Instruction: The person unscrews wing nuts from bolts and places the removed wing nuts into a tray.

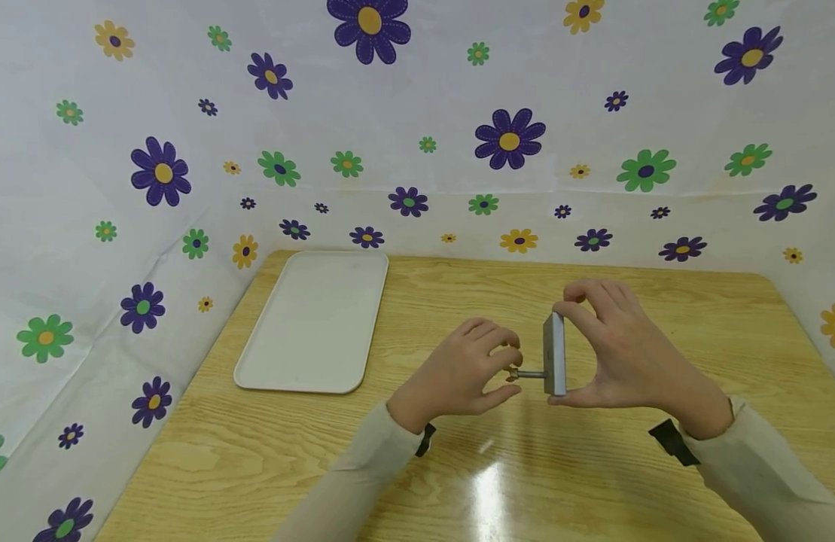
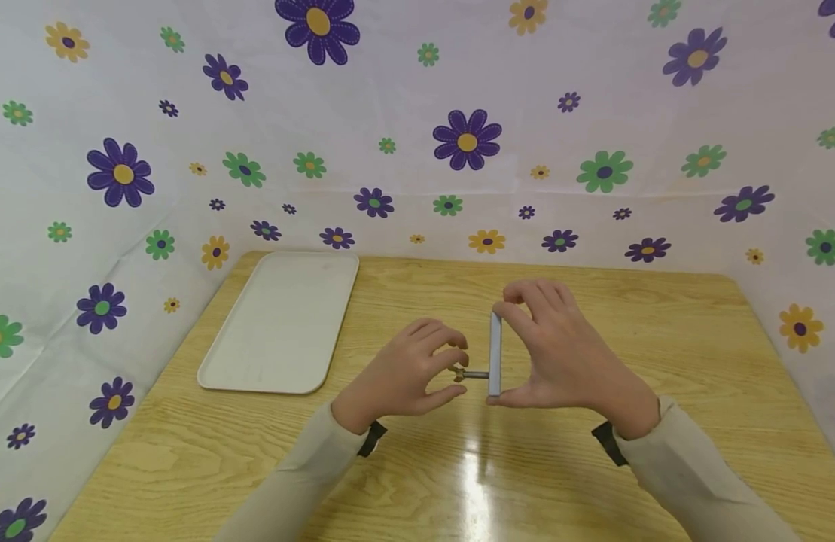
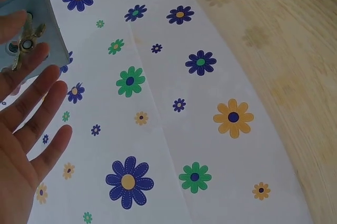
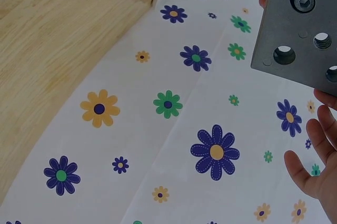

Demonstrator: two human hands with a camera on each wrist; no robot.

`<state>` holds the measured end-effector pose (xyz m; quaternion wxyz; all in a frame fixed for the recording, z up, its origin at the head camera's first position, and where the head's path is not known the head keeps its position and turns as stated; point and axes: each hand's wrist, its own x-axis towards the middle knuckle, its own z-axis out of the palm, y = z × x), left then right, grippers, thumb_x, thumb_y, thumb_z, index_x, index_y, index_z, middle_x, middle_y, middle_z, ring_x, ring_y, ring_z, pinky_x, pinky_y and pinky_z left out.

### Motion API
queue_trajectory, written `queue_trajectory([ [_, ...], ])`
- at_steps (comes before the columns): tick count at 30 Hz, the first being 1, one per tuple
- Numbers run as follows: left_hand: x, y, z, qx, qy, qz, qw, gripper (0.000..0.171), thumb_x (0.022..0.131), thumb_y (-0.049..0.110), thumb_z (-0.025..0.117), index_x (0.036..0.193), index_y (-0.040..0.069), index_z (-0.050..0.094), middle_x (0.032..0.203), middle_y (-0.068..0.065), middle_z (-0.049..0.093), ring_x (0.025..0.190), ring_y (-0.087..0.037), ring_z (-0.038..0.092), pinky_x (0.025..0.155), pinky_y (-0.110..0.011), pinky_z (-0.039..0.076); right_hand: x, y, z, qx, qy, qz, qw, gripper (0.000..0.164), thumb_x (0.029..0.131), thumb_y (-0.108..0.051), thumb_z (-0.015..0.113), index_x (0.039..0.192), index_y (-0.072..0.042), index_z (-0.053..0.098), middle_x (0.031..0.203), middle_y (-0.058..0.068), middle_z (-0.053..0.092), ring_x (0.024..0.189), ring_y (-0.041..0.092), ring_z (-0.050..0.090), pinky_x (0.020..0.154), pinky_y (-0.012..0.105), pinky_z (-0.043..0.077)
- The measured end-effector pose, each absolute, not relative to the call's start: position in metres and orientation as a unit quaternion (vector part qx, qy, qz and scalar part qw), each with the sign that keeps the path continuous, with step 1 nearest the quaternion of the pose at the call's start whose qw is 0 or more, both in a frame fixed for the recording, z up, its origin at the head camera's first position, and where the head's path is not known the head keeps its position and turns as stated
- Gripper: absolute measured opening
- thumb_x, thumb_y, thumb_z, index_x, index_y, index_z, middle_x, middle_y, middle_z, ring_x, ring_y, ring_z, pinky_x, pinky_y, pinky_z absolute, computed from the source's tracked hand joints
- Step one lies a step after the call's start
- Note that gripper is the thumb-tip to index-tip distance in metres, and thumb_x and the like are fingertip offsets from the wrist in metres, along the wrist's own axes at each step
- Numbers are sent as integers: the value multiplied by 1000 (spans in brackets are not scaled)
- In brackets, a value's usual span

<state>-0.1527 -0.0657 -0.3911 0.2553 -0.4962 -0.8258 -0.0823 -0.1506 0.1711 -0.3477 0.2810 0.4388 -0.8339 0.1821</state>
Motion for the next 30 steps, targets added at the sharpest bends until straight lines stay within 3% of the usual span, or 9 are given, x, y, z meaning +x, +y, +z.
queue_trajectory([
  [6,-153,-69,-393,-497,-820,-77,272,31,83,42,67,99,16,62,106,1,61,98,-13,58,98,-29,43,-151,171,-348,438,-835,178,280,94,67,-85,44,107,-1,55,105,17,49,96,31,45,85,52,35],
  [15,-152,-71,-392,-515,-791,-86,320,20,83,37,68,83,18,62,107,-2,62,96,-17,58,96,-31,45,-152,171,-346,441,-832,178,284,93,68,-85,43,107,-1,55,105,16,49,95,30,45,83,50,35],
  [26,-153,-70,-393,-509,-800,-73,309,39,78,56,67,89,19,64,108,0,62,99,-16,58,99,-31,43,-151,172,-346,439,-834,177,283,93,68,-85,44,106,-1,56,105,17,49,95,31,45,84,52,36],
  [30,-152,-70,-393,-507,-804,-65,304,36,76,50,72,91,19,63,107,1,62,99,-15,58,99,-30,43,-150,173,-346,437,-835,178,281,94,68,-85,42,106,-1,56,105,17,49,96,31,45,84,52,36],
])
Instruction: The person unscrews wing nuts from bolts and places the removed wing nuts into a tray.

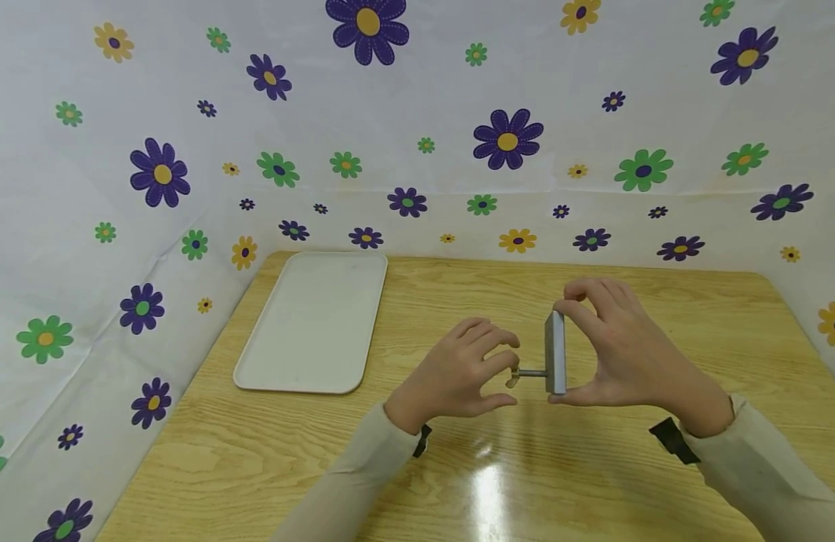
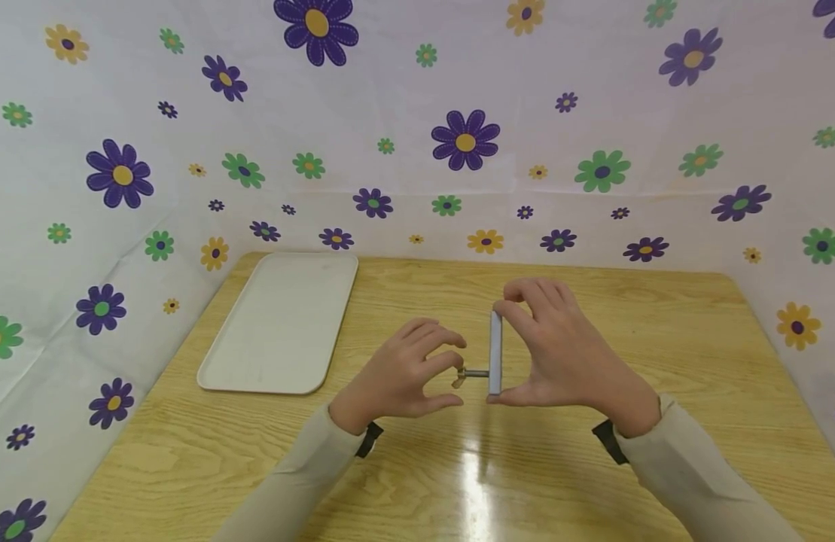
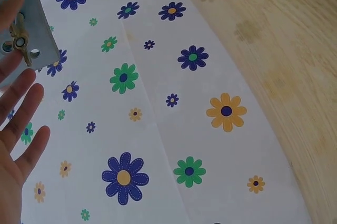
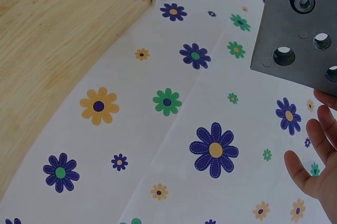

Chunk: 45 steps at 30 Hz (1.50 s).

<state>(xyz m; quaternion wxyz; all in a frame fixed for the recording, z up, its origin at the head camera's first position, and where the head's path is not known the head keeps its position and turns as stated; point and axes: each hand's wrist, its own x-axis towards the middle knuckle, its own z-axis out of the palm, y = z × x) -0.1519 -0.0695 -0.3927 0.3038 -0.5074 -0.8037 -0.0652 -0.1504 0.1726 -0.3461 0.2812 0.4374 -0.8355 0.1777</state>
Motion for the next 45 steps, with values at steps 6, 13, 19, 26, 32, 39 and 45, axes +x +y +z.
queue_trajectory([
  [6,-152,-68,-393,-503,-804,-61,310,16,82,34,69,88,19,63,106,1,63,97,-15,58,98,-30,44,-150,172,-346,436,-836,178,281,94,68,-86,42,107,-1,55,105,16,49,96,31,45,84,52,36],
  [13,-154,-66,-393,-505,-807,-76,296,10,84,30,65,84,20,65,104,1,63,96,-15,59,97,-31,44,-149,172,-346,433,-838,185,276,93,66,-85,46,106,-1,56,105,16,49,96,31,45,86,52,35],
  [19,-154,-65,-394,-500,-818,-81,274,15,86,32,62,90,19,64,105,2,62,96,-13,58,98,-30,43,-149,172,-346,433,-837,187,276,92,66,-84,47,106,-1,56,105,16,49,96,31,45,86,52,35],
  [26,-152,-66,-393,-500,-809,-89,296,35,80,43,70,95,14,58,112,-3,61,100,-16,59,97,-30,44,-149,172,-346,434,-835,188,280,93,67,-85,46,106,-1,56,105,17,49,95,32,45,85,53,36],
  [32,-152,-66,-392,-503,-807,-60,303,41,76,50,71,96,15,60,113,-2,61,100,-16,58,99,-30,43,-149,172,-346,434,-835,185,282,93,67,-85,45,106,-1,56,105,17,49,94,31,45,84,53,36],
  [39,-152,-66,-395,-501,-814,-46,290,44,68,43,81,101,18,64,111,0,61,101,-16,58,99,-30,43,-150,171,-345,433,-837,186,278,94,67,-85,44,107,-1,56,105,17,49,95,31,45,85,53,35],
  [45,-152,-65,-394,-501,-809,-28,306,28,74,35,78,95,21,66,104,3,64,99,-14,59,99,-30,43,-151,171,-346,437,-835,186,278,93,68,-85,45,107,-1,55,105,16,49,96,30,44,85,52,35],
])
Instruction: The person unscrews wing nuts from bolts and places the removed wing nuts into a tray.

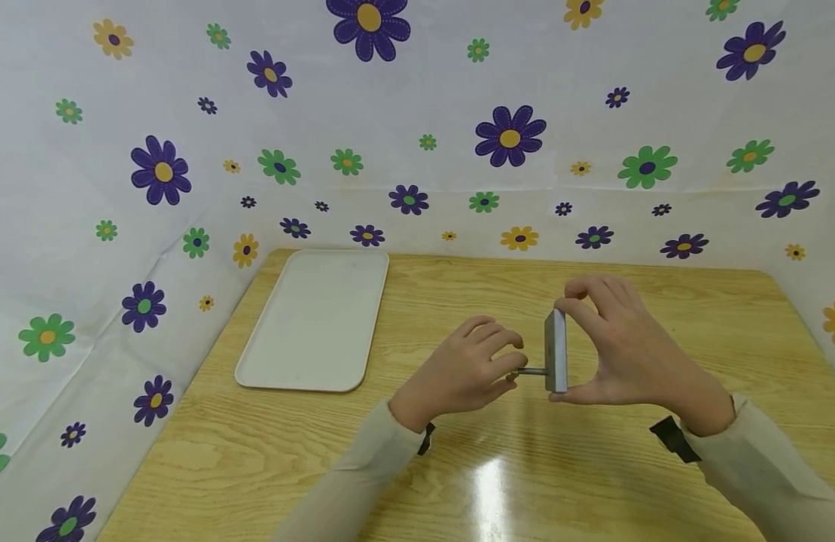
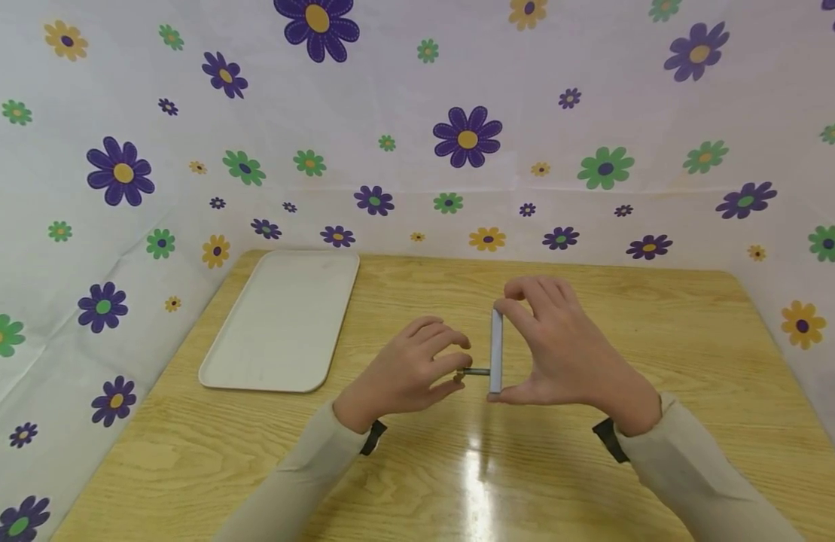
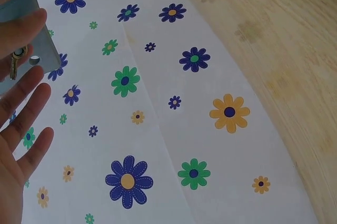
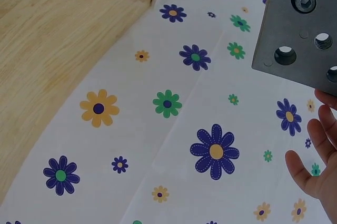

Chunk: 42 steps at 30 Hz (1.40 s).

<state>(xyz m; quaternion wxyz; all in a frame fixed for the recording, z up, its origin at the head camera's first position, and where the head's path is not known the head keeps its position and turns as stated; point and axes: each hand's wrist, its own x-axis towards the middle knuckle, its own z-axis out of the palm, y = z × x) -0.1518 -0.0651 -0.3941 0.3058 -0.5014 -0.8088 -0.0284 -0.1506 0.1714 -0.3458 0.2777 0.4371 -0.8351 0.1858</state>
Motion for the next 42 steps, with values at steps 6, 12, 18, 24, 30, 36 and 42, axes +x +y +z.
queue_trajectory([
  [6,-152,-64,-391,-504,-801,-1,324,21,78,33,74,94,22,66,104,4,64,97,-12,60,98,-31,45,-150,172,-346,436,-835,186,279,94,68,-85,44,107,0,55,105,16,48,96,31,44,86,53,35],
  [12,-151,-62,-390,-513,-774,26,370,8,87,24,63,93,20,64,96,5,63,90,-11,61,95,-31,48,-149,174,-345,431,-839,186,276,95,67,-85,44,107,0,56,106,16,48,97,31,44,86,52,35],
  [18,-151,-61,-391,-516,-757,34,399,7,92,19,56,89,19,63,87,6,62,84,-10,59,93,-32,49,-150,174,-346,434,-836,186,280,94,67,-85,45,106,0,56,106,16,49,97,31,44,86,51,35],
  [24,-153,-62,-390,-521,-758,37,391,9,84,27,65,91,20,63,90,7,64,85,-9,62,95,-34,49,-150,174,-347,435,-835,191,279,93,67,-84,47,106,-1,56,106,16,49,97,31,44,86,51,34],
  [30,-151,-62,-389,-524,-770,30,364,17,82,32,68,93,19,65,91,8,67,87,-8,63,98,-35,46,-151,175,-347,430,-838,192,277,94,67,-85,45,106,0,56,106,17,50,98,32,45,86,52,35],
  [36,-149,-62,-389,-519,-779,16,350,14,85,30,66,94,19,67,89,9,69,87,-7,63,100,-34,45,-151,175,-347,427,-839,189,278,94,67,-86,43,106,-1,56,106,17,49,97,32,45,86,52,35],
  [42,-151,-61,-390,-517,-772,18,369,10,91,24,59,90,18,68,85,10,69,83,-5,64,99,-34,46,-152,174,-347,433,-836,189,280,94,67,-85,46,106,0,56,106,17,49,96,32,45,86,52,35],
])
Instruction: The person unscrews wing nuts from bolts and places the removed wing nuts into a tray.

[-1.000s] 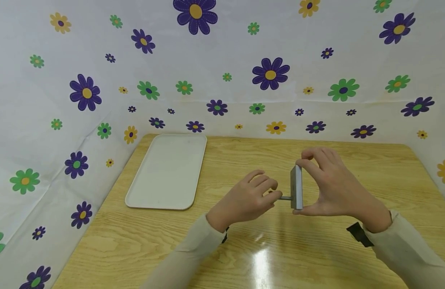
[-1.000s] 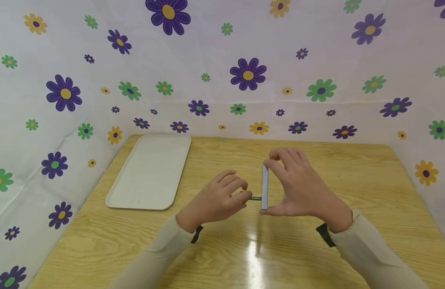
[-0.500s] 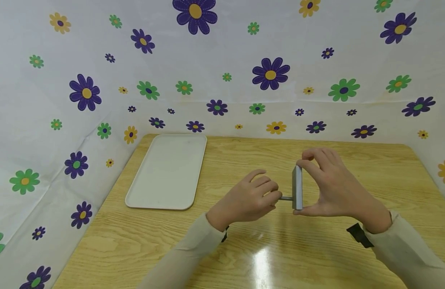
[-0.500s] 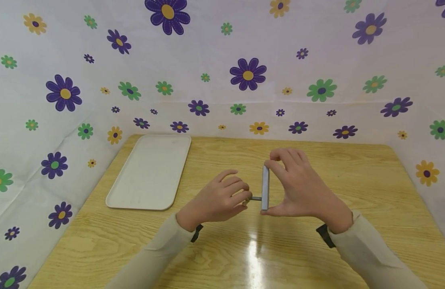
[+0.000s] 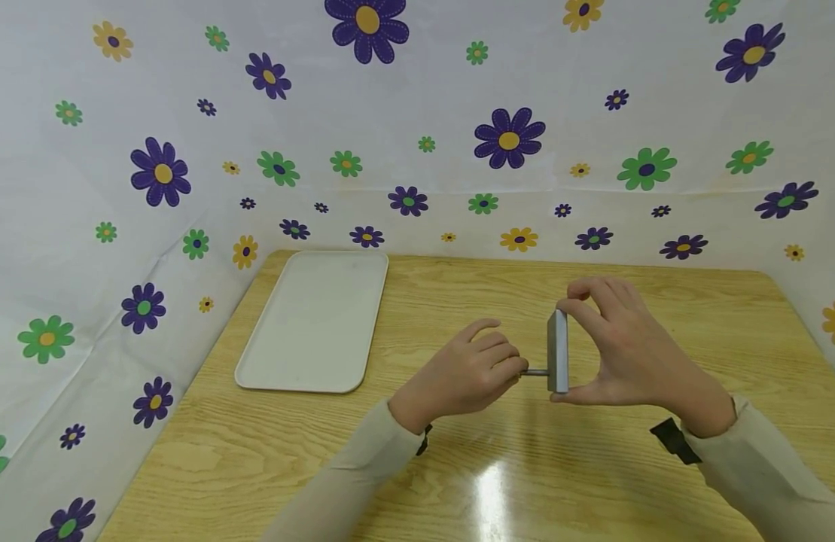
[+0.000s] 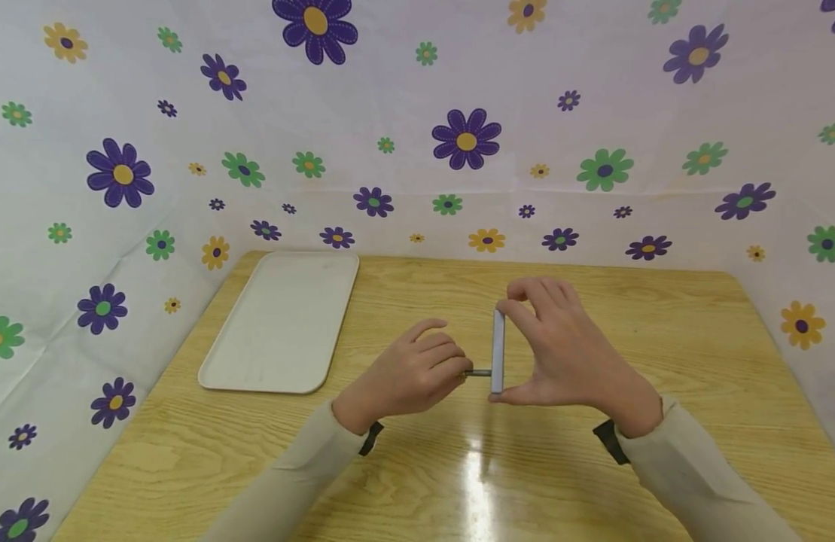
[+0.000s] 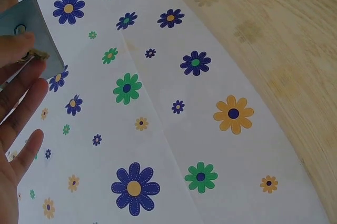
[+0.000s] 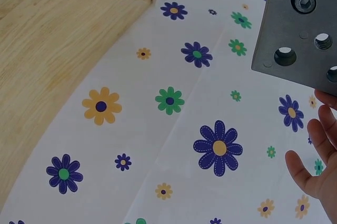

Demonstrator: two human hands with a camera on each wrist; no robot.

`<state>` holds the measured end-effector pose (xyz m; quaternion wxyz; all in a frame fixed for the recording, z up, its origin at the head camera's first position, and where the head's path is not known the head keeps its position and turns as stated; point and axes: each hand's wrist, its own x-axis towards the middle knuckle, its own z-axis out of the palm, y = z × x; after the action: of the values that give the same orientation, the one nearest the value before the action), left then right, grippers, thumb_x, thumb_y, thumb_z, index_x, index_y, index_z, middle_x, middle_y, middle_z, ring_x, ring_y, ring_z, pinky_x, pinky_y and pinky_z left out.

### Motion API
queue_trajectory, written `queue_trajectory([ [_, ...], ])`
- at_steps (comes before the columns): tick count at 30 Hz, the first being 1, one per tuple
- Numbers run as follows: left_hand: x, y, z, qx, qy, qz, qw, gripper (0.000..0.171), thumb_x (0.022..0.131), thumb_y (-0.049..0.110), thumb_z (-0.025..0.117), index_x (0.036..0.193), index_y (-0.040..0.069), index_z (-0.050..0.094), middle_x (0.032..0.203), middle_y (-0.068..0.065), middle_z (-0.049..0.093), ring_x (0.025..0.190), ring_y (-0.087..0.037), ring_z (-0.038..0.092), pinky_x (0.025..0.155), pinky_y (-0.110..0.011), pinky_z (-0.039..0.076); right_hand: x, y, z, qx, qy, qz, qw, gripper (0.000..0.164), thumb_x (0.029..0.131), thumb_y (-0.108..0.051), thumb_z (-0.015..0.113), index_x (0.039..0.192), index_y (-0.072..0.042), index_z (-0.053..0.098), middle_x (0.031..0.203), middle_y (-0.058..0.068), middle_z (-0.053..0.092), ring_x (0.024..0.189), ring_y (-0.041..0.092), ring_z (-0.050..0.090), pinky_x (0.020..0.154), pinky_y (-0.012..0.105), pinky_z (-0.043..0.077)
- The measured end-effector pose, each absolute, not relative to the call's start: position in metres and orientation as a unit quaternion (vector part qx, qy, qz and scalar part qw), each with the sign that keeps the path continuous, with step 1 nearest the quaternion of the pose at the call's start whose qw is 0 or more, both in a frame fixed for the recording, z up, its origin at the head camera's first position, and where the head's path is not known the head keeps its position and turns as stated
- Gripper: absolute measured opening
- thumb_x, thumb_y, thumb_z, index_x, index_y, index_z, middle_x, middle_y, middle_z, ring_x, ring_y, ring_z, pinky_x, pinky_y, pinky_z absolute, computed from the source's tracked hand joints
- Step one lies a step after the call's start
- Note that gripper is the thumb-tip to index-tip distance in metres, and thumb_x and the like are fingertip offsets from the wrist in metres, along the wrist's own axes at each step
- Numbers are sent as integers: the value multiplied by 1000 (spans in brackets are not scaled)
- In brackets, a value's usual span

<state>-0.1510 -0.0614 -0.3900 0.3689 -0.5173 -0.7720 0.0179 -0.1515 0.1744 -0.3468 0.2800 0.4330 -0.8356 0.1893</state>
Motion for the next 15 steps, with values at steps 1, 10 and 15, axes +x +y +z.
queue_trajectory([
  [1,-151,-61,-391,-517,-771,17,371,10,91,23,59,89,18,68,84,10,69,83,-5,64,99,-34,46,-152,174,-347,433,-835,190,281,94,67,-85,46,106,0,56,106,17,49,96,32,45,86,52,35],
  [10,-152,-60,-391,-513,-776,-3,367,11,91,24,60,91,18,69,82,10,70,80,-5,64,97,-33,47,-151,174,-346,431,-836,193,280,94,67,-85,45,106,-1,56,105,17,49,97,31,44,86,52,34],
  [15,-151,-60,-389,-513,-781,-9,356,14,92,25,58,96,18,69,83,10,70,80,-5,64,97,-33,47,-150,174,-346,432,-835,193,282,94,67,-85,46,106,0,56,105,17,49,96,32,44,86,52,34],
])
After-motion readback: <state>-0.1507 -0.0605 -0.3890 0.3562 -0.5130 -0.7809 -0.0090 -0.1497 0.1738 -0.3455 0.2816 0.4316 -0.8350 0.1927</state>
